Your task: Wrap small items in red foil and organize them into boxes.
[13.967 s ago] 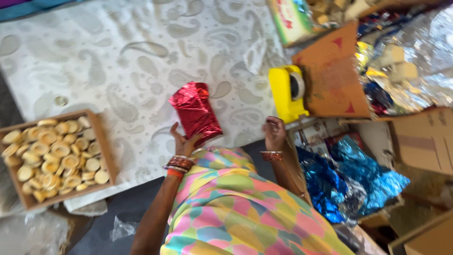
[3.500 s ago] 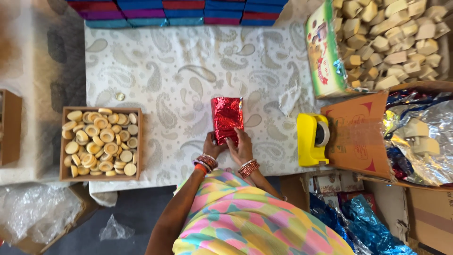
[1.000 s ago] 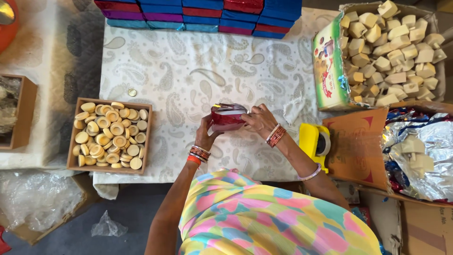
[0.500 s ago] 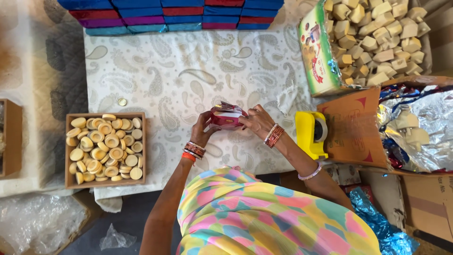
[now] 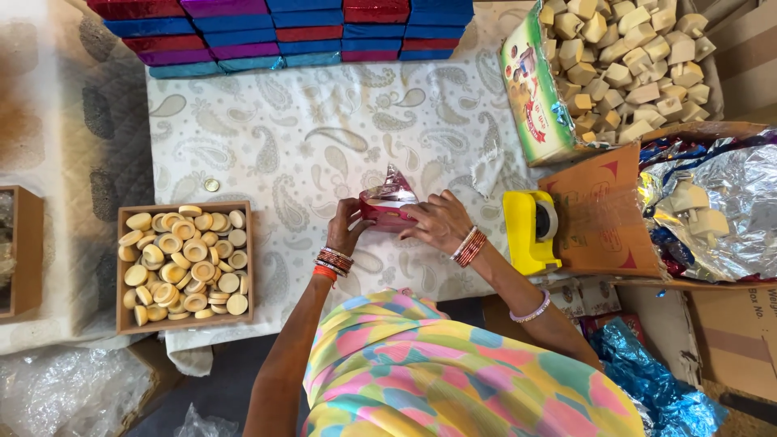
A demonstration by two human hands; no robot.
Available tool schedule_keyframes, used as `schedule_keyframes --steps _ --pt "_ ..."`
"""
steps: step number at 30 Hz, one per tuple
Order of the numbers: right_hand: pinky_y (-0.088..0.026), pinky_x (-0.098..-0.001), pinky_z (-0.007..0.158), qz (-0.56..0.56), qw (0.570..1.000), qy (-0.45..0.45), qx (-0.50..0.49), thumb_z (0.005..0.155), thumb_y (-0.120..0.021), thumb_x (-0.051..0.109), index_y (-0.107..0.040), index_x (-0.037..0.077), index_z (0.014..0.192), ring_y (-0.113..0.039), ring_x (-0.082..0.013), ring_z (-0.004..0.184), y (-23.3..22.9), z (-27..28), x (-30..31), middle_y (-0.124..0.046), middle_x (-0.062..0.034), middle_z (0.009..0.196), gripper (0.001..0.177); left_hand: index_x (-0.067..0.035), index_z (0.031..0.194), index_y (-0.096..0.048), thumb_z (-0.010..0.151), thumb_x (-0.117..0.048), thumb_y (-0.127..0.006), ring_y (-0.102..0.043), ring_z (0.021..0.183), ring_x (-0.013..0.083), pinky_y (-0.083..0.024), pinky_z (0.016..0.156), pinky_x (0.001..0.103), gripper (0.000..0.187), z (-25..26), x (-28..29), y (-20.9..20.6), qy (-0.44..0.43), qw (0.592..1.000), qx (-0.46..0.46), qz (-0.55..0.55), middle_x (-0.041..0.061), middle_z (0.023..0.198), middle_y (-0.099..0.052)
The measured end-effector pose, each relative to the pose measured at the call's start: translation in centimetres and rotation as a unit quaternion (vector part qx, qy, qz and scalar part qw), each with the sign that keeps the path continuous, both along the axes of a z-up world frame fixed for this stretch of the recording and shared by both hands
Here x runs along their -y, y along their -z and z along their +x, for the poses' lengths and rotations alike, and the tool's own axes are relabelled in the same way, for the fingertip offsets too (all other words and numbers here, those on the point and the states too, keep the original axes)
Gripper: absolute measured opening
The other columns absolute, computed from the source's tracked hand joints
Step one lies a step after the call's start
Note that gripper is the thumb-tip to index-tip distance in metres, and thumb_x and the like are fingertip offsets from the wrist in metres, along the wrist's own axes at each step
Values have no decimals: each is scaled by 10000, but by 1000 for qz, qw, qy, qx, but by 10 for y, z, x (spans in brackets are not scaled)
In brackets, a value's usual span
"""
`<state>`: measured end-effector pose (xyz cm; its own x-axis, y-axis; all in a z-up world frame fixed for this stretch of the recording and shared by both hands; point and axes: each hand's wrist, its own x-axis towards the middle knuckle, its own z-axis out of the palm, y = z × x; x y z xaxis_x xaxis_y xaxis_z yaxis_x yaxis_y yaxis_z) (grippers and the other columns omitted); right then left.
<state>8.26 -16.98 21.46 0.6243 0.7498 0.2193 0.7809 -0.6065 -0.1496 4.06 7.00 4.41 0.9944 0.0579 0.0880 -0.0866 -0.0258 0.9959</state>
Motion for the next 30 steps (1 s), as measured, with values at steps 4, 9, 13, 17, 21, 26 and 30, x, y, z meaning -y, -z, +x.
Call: schedule_keyframes --steps 4,9,13,17,21,26,30 --pt "-415 -382 808 -20 1000 20 13 897 -703 597 -717 168 1064 -607 -206 848 -17 -15 -40 -779 1 938 460 -22 1277 -489 859 18 -796 -694 1157 222 -587 1039 388 520 -4 2 -10 3 1000 7 6 142 1250 -674" --pt "-485 -454 977 -11 998 44 54 831 -684 478 -707 121 1051 -670 -227 1008 17 -10 -80 -760 -25 937 421 -25 1306 -499 835 6 -795 -685 1182 232 -583 1041 397 557 -8 1 -13 3 999 32 39 135 1283 -662" --pt "-541 -449 868 -29 993 71 -88 911 -674 383 -701 127 1073 -702 -277 944 33 -2 -85 -755 -75 949 304 -30 1300 -501 806 -7 -827 -692 1159 228 -582 1044 397 592 -10 5 -9 1 1000 12 20 128 1258 -669" --pt "-575 -465 689 -78 977 103 -170 981 -620 316 -674 109 1127 -720 -322 808 32 4 -87 -743 -122 902 259 -30 1314 -491 793 -4 -858 -654 1212 228 -558 1062 408 637 -11 10 -11 -2 1000 16 4 119 1302 -644" --pt "-578 -475 732 -65 987 76 -123 923 -648 326 -682 122 1070 -735 -311 769 42 5 -85 -747 -116 835 254 -29 1367 -478 774 24 -853 -628 1243 226 -519 1115 420 704 -12 12 -4 2 999 25 -19 119 1326 -618" --pt "-571 -466 741 -90 980 87 -157 969 -634 335 -671 124 1065 -727 -306 814 34 4 -85 -743 -115 873 235 -20 1382 -461 789 82 -806 -600 1261 228 -502 1121 427 694 -13 11 -1 11 998 49 -29 132 1335 -599" --pt "-573 -428 764 -22 969 103 -223 950 -624 227 -720 220 1199 -719 -295 831 1 5 -72 -756 -107 928 267 -12 1332 -484 894 98 -695 -655 1194 209 -613 1014 381 498 -13 11 14 -14 999 -5 -35 133 1284 -627"
